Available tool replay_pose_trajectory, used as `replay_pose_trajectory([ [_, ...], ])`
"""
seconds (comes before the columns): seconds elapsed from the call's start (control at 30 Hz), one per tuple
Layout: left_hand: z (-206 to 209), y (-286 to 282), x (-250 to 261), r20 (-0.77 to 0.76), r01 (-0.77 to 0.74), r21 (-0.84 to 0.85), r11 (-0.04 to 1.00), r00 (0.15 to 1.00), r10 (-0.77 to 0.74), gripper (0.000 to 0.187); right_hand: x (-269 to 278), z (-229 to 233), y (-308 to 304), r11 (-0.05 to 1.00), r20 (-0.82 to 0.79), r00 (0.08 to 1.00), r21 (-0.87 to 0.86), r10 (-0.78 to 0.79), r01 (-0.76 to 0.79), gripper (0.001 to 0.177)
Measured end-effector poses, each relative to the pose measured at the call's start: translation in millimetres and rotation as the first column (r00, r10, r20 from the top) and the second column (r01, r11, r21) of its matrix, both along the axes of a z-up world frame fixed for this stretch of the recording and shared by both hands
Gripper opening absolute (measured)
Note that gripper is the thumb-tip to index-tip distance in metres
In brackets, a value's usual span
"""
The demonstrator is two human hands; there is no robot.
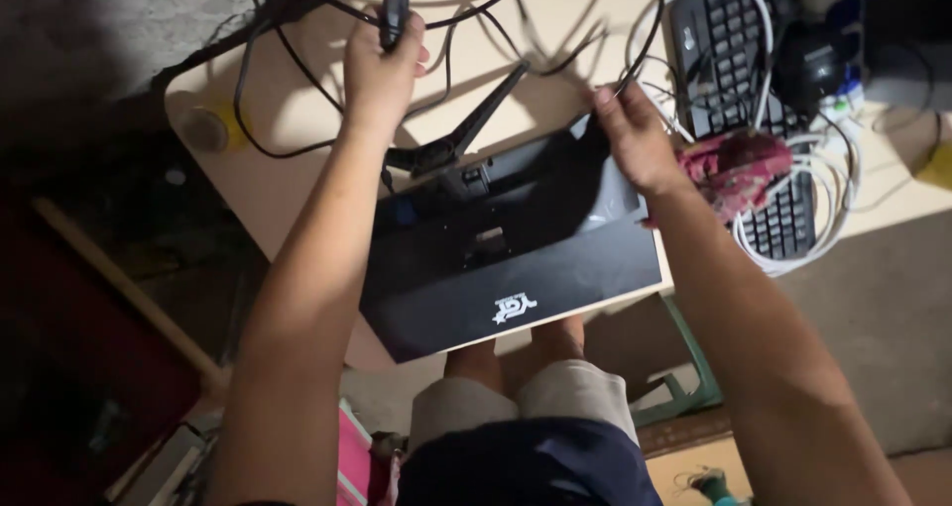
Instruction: Connecting cables to a computer monitor and PC tower.
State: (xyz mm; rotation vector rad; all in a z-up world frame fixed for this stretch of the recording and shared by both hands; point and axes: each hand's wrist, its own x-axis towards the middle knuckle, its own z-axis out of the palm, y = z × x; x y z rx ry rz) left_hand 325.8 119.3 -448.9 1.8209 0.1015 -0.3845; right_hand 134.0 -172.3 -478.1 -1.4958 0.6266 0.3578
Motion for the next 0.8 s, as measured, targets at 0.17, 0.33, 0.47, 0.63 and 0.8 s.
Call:
replay_pose_trajectory([
  [0.17, -21.9, -1.1, -10.1, 0.105, 0.075, -0.103, 0.992, 0.992, -0.064, 0.025, 50.7, -7.4, -30.7, 0.996, 0.398, 0.914, -0.066, 0.08, -0.059, 0.051],
  [0.33, -3.5, 8.6, -10.8, -0.037, 0.09, 0.043, 0.995, 0.995, -0.088, 0.03, 70.2, 19.1, -39.8, 0.982, 0.132, 0.975, -0.086, 0.18, -0.169, 0.041],
  [0.47, 1.5, 29.4, -17.5, -0.184, 0.211, 0.38, 0.9, 0.971, -0.15, 0.04, 55.0, 23.1, -38.8, 0.653, -0.008, 1.0, 0.757, -0.02, 0.019, 0.029],
  [0.63, 71.2, 17.4, -66.6, 0.213, 0.006, 0.555, 0.832, 0.966, -0.149, 0.028, 38.6, 15.7, -20.6, 0.547, 0.016, 1.0, 0.837, -0.004, -0.011, 0.031],
  [0.8, 110.0, -11.6, -154.2, 0.296, -0.024, 0.367, 0.93, 0.951, -0.092, 0.01, 35.9, 8.5, -12.2, 0.894, -0.033, 0.975, 0.408, 0.22, -0.188, 0.034],
])
